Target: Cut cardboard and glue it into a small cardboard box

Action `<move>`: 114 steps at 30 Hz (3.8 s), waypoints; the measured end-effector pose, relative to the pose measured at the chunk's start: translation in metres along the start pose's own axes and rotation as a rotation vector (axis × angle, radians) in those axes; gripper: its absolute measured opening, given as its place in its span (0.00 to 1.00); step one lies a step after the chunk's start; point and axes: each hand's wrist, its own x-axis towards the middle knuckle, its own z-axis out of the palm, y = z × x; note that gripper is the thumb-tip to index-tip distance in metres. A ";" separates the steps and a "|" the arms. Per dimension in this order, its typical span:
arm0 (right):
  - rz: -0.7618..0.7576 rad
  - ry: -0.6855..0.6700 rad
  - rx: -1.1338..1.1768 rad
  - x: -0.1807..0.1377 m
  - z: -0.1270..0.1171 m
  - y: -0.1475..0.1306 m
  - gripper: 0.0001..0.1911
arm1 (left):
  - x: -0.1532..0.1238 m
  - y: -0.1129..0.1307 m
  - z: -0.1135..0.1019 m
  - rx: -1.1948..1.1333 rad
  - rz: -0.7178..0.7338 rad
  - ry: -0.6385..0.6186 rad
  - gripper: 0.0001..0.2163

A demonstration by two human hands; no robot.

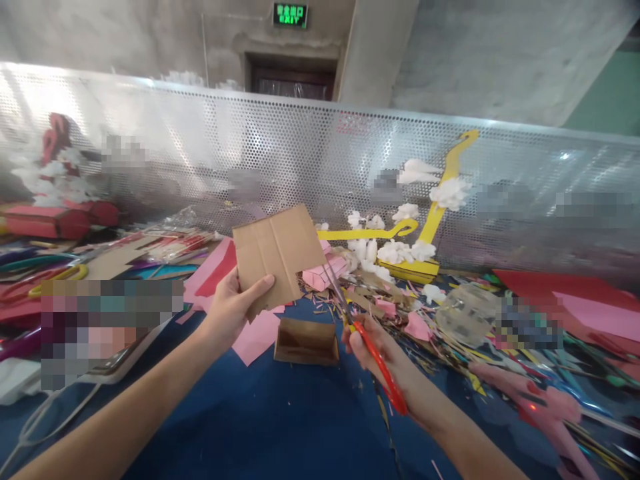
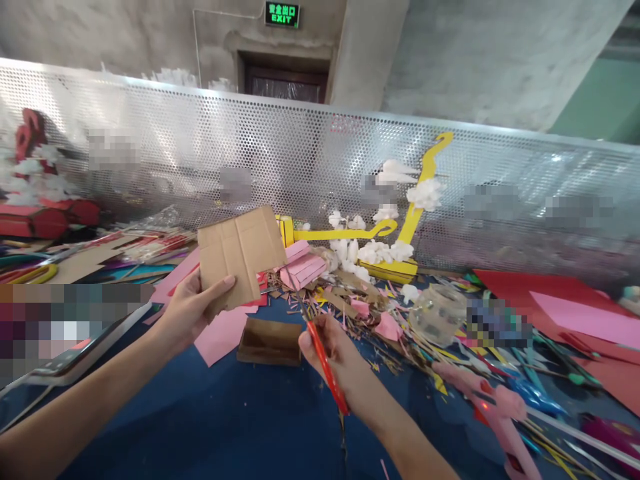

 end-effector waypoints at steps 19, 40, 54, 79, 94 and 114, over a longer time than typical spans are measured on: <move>0.120 0.131 0.241 0.001 0.017 -0.020 0.28 | -0.018 -0.002 0.008 0.071 -0.110 -0.211 0.18; 0.162 0.114 0.294 0.009 0.018 -0.010 0.31 | -0.018 -0.003 0.007 0.096 -0.122 -0.246 0.17; 0.115 0.012 0.346 0.008 0.025 -0.002 0.30 | -0.020 0.002 0.009 0.042 -0.194 -0.259 0.16; 0.013 -0.128 0.171 -0.008 0.020 -0.015 0.33 | -0.021 0.009 0.006 0.182 -0.114 -0.200 0.21; 0.180 -0.022 0.299 -0.003 0.026 -0.027 0.28 | -0.024 0.011 0.010 0.191 -0.158 -0.198 0.21; 0.168 -0.039 0.445 -0.002 0.033 -0.008 0.31 | -0.025 0.014 0.010 0.173 -0.171 -0.232 0.18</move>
